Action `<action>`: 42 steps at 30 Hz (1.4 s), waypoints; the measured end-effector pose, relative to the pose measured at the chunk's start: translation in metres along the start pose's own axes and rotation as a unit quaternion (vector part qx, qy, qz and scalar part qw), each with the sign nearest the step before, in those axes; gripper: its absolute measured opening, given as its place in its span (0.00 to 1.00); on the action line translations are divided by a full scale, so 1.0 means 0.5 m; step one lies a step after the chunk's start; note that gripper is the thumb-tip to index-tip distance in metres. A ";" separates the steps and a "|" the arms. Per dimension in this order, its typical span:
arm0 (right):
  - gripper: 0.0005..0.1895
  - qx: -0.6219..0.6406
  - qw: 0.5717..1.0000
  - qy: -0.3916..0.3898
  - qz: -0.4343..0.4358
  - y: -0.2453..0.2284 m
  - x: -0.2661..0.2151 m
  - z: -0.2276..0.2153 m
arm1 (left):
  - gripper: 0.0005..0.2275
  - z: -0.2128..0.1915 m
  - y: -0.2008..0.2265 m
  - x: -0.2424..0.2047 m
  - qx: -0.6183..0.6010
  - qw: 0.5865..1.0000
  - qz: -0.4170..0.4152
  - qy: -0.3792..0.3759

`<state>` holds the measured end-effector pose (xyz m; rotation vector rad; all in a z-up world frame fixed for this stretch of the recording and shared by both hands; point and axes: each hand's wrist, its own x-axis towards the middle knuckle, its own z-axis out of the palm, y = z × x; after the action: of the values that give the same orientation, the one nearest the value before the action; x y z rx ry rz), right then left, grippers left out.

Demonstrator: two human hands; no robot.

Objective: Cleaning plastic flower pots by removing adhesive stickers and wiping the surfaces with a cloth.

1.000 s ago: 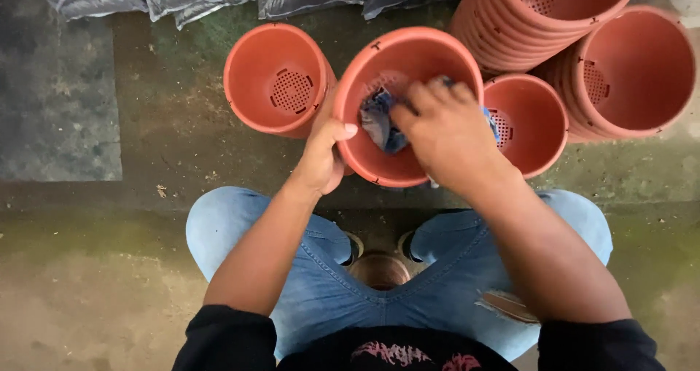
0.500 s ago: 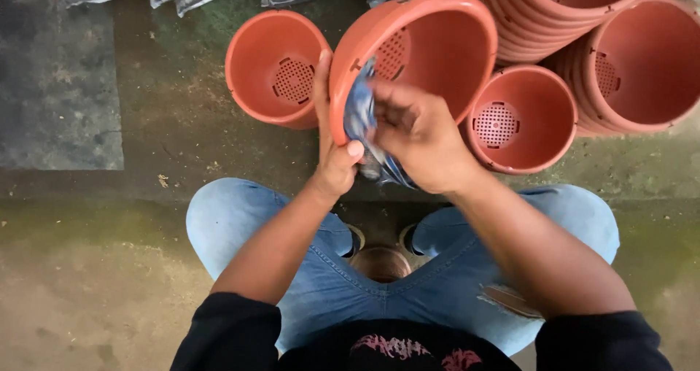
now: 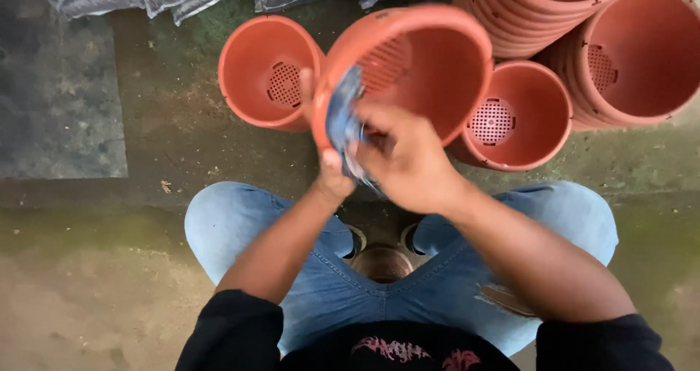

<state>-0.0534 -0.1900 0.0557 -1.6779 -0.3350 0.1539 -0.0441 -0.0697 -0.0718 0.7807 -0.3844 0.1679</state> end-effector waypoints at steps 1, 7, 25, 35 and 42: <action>0.07 0.001 1.000 0.003 -0.001 0.007 0.006 0.008 | 0.45 0.003 -0.001 -0.006 0.001 1.000 -0.002 -0.003; 0.24 0.175 0.939 0.276 -0.104 0.032 0.025 -0.002 | 0.37 0.042 -0.017 -0.039 -0.032 0.989 -0.141 -0.042; 0.27 -0.111 0.991 0.027 -0.069 0.028 0.021 -0.046 | 0.34 0.063 0.048 0.025 0.210 0.977 -0.033 -0.009; 0.16 -0.443 0.891 -0.091 -0.047 0.085 0.010 -0.095 | 0.37 0.056 0.159 0.090 0.426 0.900 -0.077 -0.050; 0.07 -0.488 0.800 0.167 -0.305 0.124 0.061 -0.092 | 0.43 0.041 0.216 0.133 0.560 0.798 -0.183 -0.128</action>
<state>-0.0028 -0.2305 0.0038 -2.4430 -0.7450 -0.9482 -0.0199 -0.0079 0.0382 2.0603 -0.3622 -0.1076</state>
